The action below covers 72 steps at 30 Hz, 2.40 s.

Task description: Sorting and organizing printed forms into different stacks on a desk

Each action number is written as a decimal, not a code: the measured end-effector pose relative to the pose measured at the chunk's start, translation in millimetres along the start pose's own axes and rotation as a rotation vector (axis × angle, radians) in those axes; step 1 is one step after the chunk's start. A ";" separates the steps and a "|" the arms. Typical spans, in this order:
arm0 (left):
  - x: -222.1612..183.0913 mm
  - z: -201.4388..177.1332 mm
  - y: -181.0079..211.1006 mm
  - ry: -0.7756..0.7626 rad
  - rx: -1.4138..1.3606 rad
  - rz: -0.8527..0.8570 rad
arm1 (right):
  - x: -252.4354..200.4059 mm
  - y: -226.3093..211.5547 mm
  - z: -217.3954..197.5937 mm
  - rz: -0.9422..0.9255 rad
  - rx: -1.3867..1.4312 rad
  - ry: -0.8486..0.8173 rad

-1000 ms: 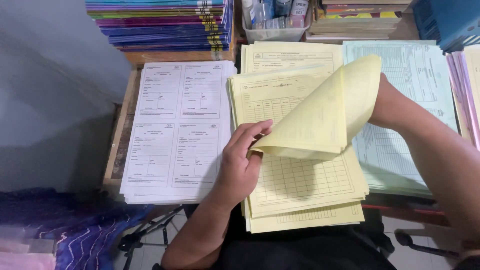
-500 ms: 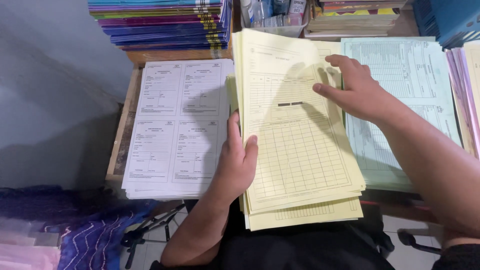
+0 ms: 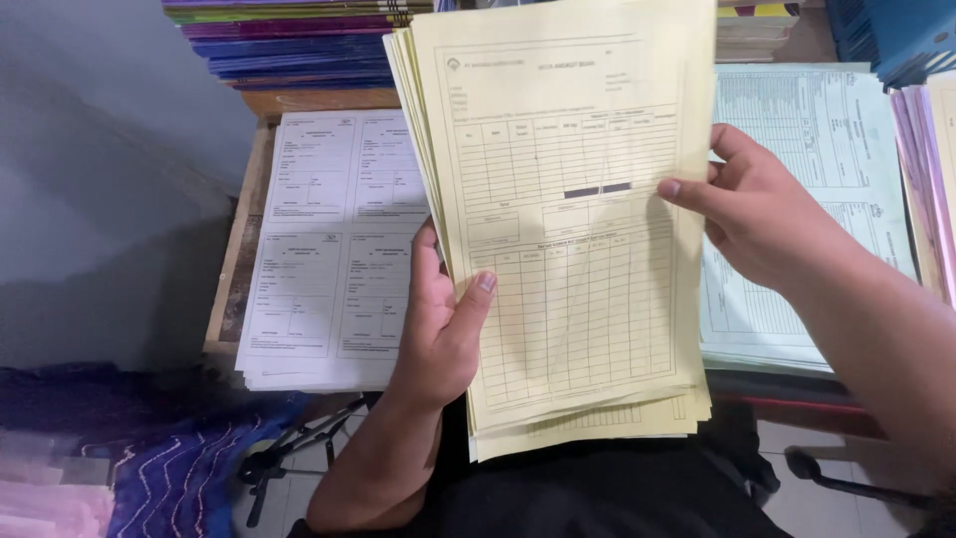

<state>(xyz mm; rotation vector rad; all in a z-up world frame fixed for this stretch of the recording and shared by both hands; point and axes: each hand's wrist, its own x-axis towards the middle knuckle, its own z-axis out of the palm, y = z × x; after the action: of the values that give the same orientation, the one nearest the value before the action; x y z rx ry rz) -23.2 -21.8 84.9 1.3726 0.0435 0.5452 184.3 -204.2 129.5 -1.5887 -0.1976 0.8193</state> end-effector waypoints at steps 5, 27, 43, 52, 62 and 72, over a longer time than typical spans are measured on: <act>0.9 -6.1 4.9 0.118 -0.142 -0.158 | -22.2 12.3 -0.2 -0.026 0.143 0.000; 65.3 19.8 76.7 -0.011 0.445 0.348 | -57.7 -56.5 24.1 -0.720 -0.516 0.437; 79.9 12.2 34.4 0.115 0.396 0.420 | -43.7 -31.9 18.5 -1.050 -0.470 0.224; 86.1 15.5 41.2 0.120 0.346 0.458 | -18.8 -14.3 7.0 -1.270 -0.479 0.325; 88.2 7.0 27.6 0.110 0.421 0.393 | -13.8 -12.6 -5.3 -1.192 -0.440 0.303; 78.4 -10.8 45.1 -0.084 0.577 0.016 | 4.4 2.2 -4.0 -1.068 -0.349 0.008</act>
<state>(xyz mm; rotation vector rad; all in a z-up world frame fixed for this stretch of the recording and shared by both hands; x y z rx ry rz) 26.4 23.1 146.7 1.9578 0.1297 0.5067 189.1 -205.4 125.7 -1.5021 -1.1150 -0.0704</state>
